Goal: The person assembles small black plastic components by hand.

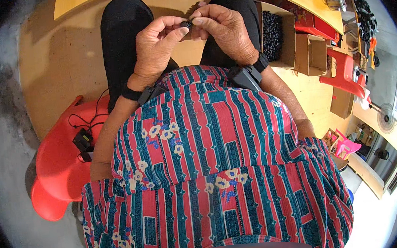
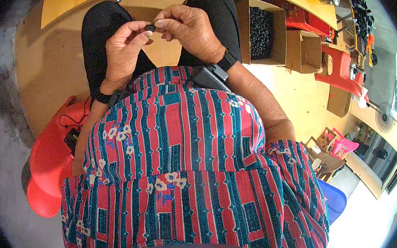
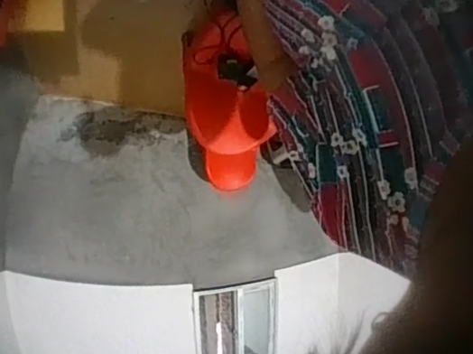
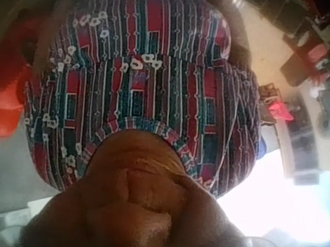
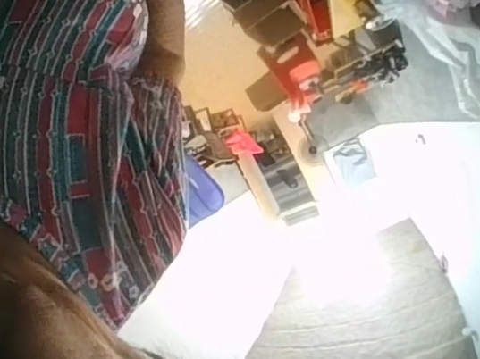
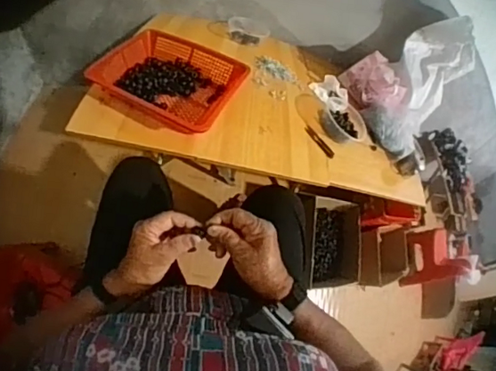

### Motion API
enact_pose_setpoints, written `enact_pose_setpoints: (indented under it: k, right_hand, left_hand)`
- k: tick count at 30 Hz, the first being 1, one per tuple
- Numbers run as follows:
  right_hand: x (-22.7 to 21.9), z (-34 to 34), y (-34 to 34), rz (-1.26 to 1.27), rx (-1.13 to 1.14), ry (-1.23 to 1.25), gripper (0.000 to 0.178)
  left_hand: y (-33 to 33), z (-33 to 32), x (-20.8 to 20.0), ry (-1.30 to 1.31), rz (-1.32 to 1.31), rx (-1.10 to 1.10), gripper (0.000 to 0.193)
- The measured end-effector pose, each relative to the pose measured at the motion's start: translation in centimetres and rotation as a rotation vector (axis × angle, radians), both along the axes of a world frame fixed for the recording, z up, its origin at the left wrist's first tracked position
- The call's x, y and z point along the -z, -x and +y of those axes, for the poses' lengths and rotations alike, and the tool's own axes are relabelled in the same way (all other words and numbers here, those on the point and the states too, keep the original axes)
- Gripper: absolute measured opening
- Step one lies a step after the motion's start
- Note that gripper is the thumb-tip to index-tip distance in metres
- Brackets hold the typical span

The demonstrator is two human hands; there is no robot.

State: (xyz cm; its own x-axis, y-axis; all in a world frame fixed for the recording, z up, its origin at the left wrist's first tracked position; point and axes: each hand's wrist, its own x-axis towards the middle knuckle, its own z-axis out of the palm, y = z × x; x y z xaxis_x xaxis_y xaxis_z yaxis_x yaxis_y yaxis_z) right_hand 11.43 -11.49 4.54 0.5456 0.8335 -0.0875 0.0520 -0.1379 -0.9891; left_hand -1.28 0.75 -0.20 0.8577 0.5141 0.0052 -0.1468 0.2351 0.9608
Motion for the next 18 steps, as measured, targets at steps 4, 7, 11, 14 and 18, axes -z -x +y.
enact_pose_setpoints:
  k: [4,7,11,14,18]
  right_hand:
    - [0.2,0.0,0.0,-0.115,0.007,0.003,0.014]
    - [-0.2,0.3,0.3,-0.22,0.013,0.026,0.012]
    - [-0.3,0.5,1.0,-0.403,0.052,0.049,0.01]
    - [-0.3,0.6,1.5,-0.584,0.085,0.021,0.009]
    - [-0.6,0.8,2.2,-0.506,0.12,0.003,0.009]
  left_hand:
    - [-0.1,-0.3,-0.3,0.019,0.004,-0.019,0.014]
    - [-0.1,-0.2,-0.1,0.02,0.005,-0.02,0.013]
    - [0.1,-0.1,0.1,0.024,-0.005,-0.037,0.013]
    - [0.3,0.0,0.1,-0.07,0.057,-0.01,0.016]
    - [0.3,0.0,0.0,-0.065,0.08,-0.023,0.016]
